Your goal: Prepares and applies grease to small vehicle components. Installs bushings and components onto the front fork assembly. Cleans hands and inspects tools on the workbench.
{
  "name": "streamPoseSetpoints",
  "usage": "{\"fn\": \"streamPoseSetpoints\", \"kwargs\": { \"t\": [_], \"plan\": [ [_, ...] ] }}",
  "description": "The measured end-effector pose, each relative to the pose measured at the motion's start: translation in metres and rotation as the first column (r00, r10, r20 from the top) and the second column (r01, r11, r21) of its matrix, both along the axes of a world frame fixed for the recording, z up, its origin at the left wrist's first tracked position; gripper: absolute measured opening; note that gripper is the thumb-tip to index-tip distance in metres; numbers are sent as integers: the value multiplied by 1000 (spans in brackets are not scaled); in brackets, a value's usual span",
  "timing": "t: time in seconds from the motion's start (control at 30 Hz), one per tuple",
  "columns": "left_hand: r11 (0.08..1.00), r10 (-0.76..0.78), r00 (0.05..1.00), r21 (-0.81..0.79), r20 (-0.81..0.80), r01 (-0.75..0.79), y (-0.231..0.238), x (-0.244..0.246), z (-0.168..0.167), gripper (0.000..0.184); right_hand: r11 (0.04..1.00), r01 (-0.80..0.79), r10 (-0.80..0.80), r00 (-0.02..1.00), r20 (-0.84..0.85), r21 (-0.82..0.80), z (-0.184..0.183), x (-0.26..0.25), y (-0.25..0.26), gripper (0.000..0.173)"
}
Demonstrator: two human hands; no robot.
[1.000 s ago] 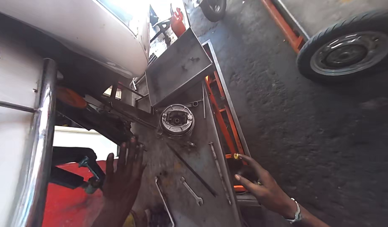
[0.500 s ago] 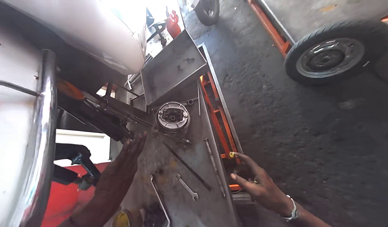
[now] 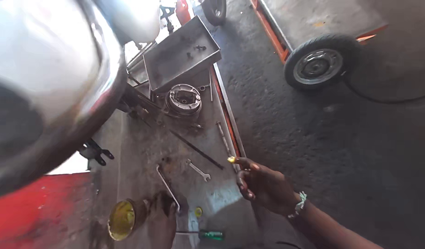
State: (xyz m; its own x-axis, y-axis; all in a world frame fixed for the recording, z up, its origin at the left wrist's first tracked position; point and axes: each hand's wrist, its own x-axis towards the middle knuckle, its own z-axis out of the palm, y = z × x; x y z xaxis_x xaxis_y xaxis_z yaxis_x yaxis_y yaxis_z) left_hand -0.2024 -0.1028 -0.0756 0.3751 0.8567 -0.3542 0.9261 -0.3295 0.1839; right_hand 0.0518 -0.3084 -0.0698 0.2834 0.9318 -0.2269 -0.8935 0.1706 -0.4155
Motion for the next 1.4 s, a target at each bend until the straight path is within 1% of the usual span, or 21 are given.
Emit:
{"fn": "streamPoseSetpoints", "kwargs": {
  "t": [0.07,0.13,0.23,0.33,0.4,0.47,0.53,0.63,0.7,0.77,0.83,0.9,0.93,0.97,1.0,1.07,1.1,1.13,1.17,1.23,1.4],
  "plan": [
    [999,45,999,28,-15,-44,-9,-13,-36,63,998,-32,38,992,-122,50,12,-23,6,47],
    [993,21,999,119,39,-25,-7,-23,-56,48,997,-50,60,985,-161,65,21,-47,11,53],
    [987,-17,986,158,164,-9,2,-30,-60,31,999,-37,41,994,-104,39,33,-74,13,57],
    [994,-22,978,105,205,0,4,-41,-54,25,999,23,-24,1000,-4,-36,42,-92,10,58],
    [997,25,967,61,255,-42,6,-47,-50,25,996,59,-57,998,28,-71,43,-100,5,59],
    [996,64,920,27,386,-80,5,-52,-45,33,989,100,-96,994,45,-112,45,-107,1,58],
    [1000,-6,867,17,499,-2,-6,-54,-38,48,980,133,-122,990,77,-146,45,-113,-4,60],
    [952,-186,873,-137,450,274,-34,-46,-28,41,969,167,-148,982,115,-183,43,-123,-8,59],
    [905,-260,897,-233,359,355,-46,-34,-40,45,966,165,-142,982,125,-198,41,-131,-7,59],
    [889,-297,912,-265,283,372,-49,-23,-50,43,971,156,-131,981,141,-184,41,-138,-5,56],
    [892,-313,913,-251,261,377,-47,-15,-53,37,979,131,-100,977,191,-158,41,-140,-3,51],
    [908,-260,904,-233,339,348,-45,-17,-54,35,982,99,-59,969,238,-159,38,-142,-1,48],
    [920,-174,888,-252,425,301,-44,-20,-53,36,983,84,-39,966,257,-166,37,-143,1,47],
    [913,-36,852,-329,522,240,-42,-23,-48,36,982,72,-17,955,297,-175,35,-144,2,46],
    [884,139,769,-429,624,188,-41,-26,-42,30,980,70,4,930,368,-187,32,-145,3,44],
    [744,491,485,-638,724,199,-43,-35,-25,10,978,87,37,823,567,-190,26,-150,5,48],
    [666,613,353,-703,707,251,-45,-39,-15,10,980,91,47,753,656,-175,24,-152,6,53],
    [610,690,253,-733,678,302,-48,-42,-4,14,985,81,58,686,726,-155,24,-154,7,58],
    [582,732,184,-742,656,333,-51,-44,5,15,988,63,73,628,774,-144,26,-156,9,64],
    [592,745,115,-730,658,341,-55,-46,17,13,996,5,72,562,824,-91,32,-158,15,67],
    [647,714,-9,-655,700,390,-64,-45,34,6,998,-58,61,552,832,-34,42,-161,23,68]
  ]
}}
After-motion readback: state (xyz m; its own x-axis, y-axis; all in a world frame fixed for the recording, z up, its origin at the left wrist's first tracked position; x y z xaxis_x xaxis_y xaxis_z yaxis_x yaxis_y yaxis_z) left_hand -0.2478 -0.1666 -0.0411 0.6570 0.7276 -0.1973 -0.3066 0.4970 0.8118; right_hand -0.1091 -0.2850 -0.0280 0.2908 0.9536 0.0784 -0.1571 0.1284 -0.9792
